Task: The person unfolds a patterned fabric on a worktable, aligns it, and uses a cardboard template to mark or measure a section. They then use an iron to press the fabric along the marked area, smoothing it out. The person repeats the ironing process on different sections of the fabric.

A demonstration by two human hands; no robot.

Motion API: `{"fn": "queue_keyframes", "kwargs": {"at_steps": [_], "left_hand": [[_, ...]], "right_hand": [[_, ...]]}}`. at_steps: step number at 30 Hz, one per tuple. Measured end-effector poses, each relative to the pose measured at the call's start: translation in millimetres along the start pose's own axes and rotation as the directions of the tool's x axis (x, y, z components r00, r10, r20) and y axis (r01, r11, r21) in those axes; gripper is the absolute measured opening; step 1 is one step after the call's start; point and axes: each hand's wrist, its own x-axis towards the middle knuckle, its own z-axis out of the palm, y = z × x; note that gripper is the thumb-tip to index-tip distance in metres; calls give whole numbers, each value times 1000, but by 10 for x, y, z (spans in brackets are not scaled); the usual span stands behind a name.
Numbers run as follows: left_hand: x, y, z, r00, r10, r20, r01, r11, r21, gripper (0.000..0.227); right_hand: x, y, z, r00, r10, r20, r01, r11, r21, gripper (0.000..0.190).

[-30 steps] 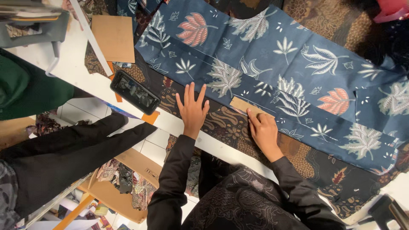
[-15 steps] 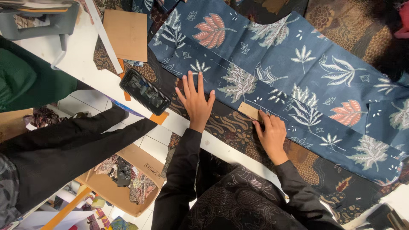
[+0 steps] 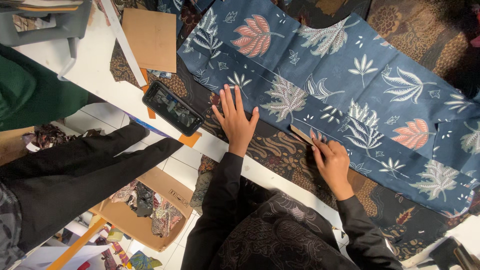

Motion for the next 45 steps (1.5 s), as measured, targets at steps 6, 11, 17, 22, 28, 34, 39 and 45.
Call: {"fn": "queue_keyframes", "kwargs": {"at_steps": [6,11,17,22,28,34,39,45], "left_hand": [[-7,12,-6,1000,-10,23,11,999,-35,82],[10,9,28,999,-20,28,21,999,-34,82],[4,-3,43,997,-41,68,44,998,-35,84],[2,-5,50,998,-27,53,30,998,-48,83],[8,-13,62,998,-24,58,25,1000,-16,83],[-9,-24,95,997,-27,68,29,999,-23,83],[-55,-68,82,1000,14,9,-12,991,-130,79],[-177,32,49,991,119,-65,-128,977,-172,73]], "right_hand": [[325,-212,-114,994,89,-71,-68,964,258,32],[837,-572,92,937,-139,-321,171,983,73,43],[1159,-958,674,964,-249,-94,246,968,-52,53],[1024,-900,712,978,-208,-29,205,976,-79,54],[780,-927,583,990,-141,21,143,980,-135,60],[717,-938,639,988,-138,67,148,974,-172,64],[747,-981,723,985,-159,63,167,973,-158,66],[756,-1011,795,984,-172,49,178,972,-151,68]]}}
